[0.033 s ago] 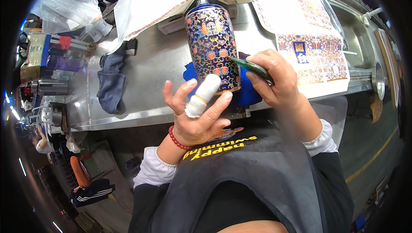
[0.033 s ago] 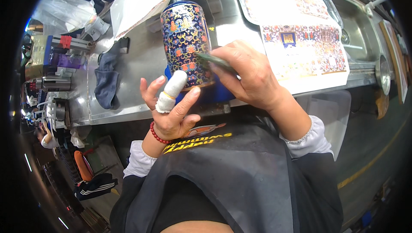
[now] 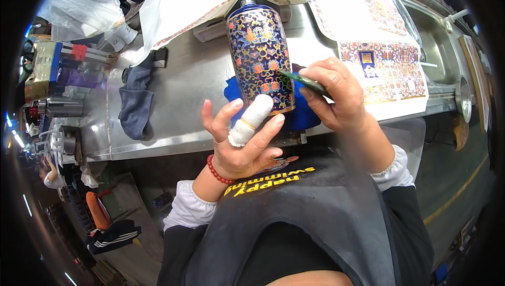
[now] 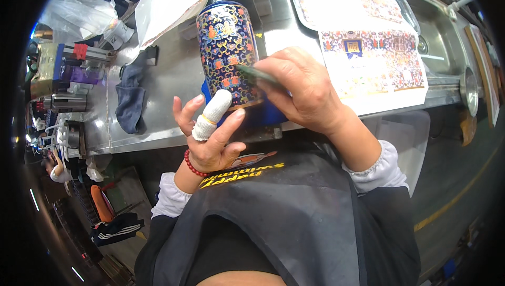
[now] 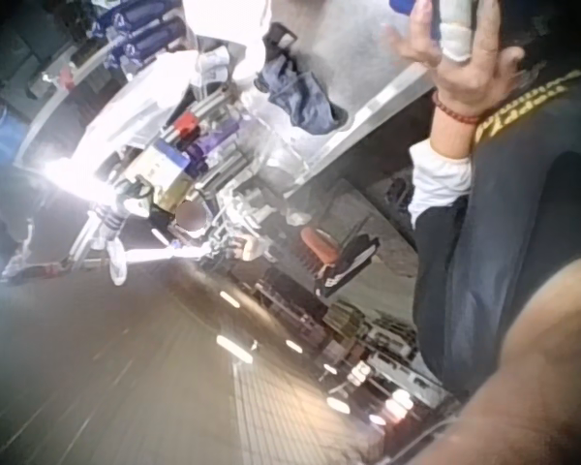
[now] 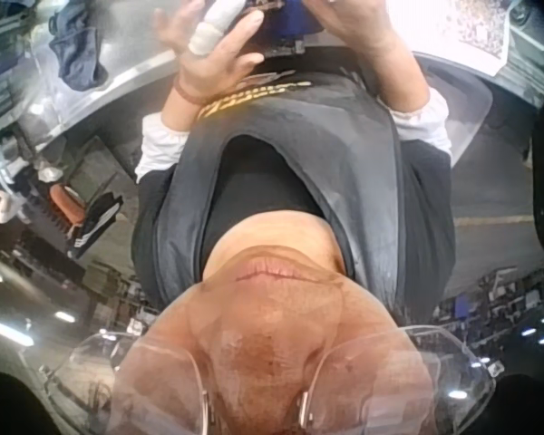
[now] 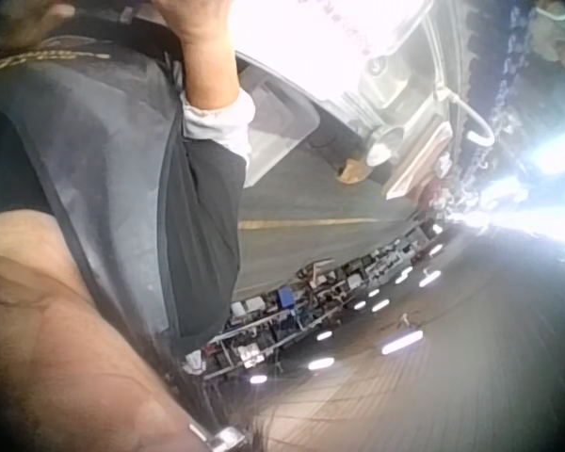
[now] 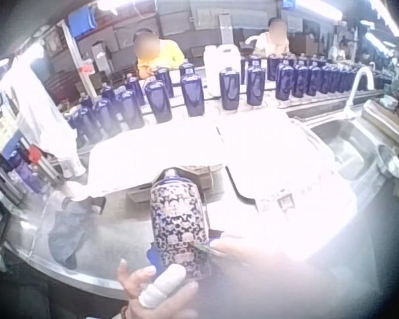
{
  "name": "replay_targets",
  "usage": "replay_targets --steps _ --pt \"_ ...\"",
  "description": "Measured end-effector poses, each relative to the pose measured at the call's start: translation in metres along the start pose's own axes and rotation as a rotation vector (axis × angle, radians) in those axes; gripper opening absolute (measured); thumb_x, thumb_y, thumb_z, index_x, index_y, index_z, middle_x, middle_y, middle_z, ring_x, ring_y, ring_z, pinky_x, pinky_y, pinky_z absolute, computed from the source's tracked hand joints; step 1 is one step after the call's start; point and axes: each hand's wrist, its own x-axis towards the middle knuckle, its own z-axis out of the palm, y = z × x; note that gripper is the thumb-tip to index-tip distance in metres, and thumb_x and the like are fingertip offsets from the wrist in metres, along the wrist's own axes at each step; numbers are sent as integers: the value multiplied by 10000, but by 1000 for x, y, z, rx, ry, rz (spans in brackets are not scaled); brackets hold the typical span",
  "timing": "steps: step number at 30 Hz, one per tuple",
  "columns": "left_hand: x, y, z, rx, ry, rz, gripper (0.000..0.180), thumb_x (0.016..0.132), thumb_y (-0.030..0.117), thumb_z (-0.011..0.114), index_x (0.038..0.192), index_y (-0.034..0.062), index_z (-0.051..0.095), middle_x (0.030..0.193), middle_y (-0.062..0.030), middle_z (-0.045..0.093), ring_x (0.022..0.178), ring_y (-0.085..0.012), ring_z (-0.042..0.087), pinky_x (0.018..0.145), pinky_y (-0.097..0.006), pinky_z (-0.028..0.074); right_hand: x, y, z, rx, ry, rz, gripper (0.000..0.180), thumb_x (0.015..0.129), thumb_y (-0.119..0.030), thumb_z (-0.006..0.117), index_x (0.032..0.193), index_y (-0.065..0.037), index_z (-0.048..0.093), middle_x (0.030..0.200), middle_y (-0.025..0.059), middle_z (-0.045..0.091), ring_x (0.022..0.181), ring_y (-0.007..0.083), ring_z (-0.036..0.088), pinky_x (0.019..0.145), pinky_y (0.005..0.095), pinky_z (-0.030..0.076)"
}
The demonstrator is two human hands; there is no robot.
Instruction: The person applies a decorative sticker to a blue ceramic bottle using a green squeegee tool. They smooth the sticker onto the bottle surface, rotate the bottle to align the design, and press the edges to secure the sticker in place.
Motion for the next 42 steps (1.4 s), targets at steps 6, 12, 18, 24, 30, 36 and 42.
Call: replay_targets --steps 6,12,18,24,30,36,42 --pt "5 -9 10 -155 98 -297 803 888 496 729 1461 -16 496 1388 -185 587 1359 -406 399 1195 -589 141 18 -22 -22 -80 -384 -360 234 783 -152 723 1014 -123 707 976 46 627 834 216 576 801 384 462" --pt "21 -13 14 -14 40 -311 922 780 508 816 1492 34 472 1443 -115 546 1395 -374 328 1190 -613 71 29 -19 -21 -116 -191 -102 255 741 -70 787 985 -88 715 904 57 628 797 241 588 708 383 452" --pt "24 -16 12 54 29 -290 939 779 653 764 1463 53 527 1447 -55 550 1394 -346 351 1192 -628 76 24 -14 -12 355 -228 38 370 676 16 792 1038 -49 749 917 81 654 803 246 606 717 363 464" --pt "26 -16 10 66 66 -275 901 795 647 747 1433 36 571 1372 -69 619 1314 -369 457 1200 -634 53 56 -18 -21 243 -618 -189 202 767 -103 760 963 -115 715 889 45 645 805 203 640 740 389 495" --pt "23 -22 11 -2 27 -310 993 781 648 760 1485 7 476 1430 -122 551 1347 -370 411 1187 -650 42 101 -14 -7 -295 -65 -283 261 807 -42 752 1062 -95 738 947 64 658 826 257 625 777 387 488" --pt "23 -27 8 39 -27 -295 997 774 674 745 1471 10 486 1403 -139 555 1364 -368 401 1185 -669 39 93 -5 -12 335 -521 134 157 860 -107 737 1009 -69 704 865 77 633 776 230 674 684 373 513" --pt "34 -28 -7 2 -59 -142 1019 830 869 478 1493 95 513 1461 -171 497 1419 -376 314 1201 -660 25 57 19 -11 617 -26 663 228 963 -128 732 1129 8 656 945 35 705 810 70 664 686 217 542"
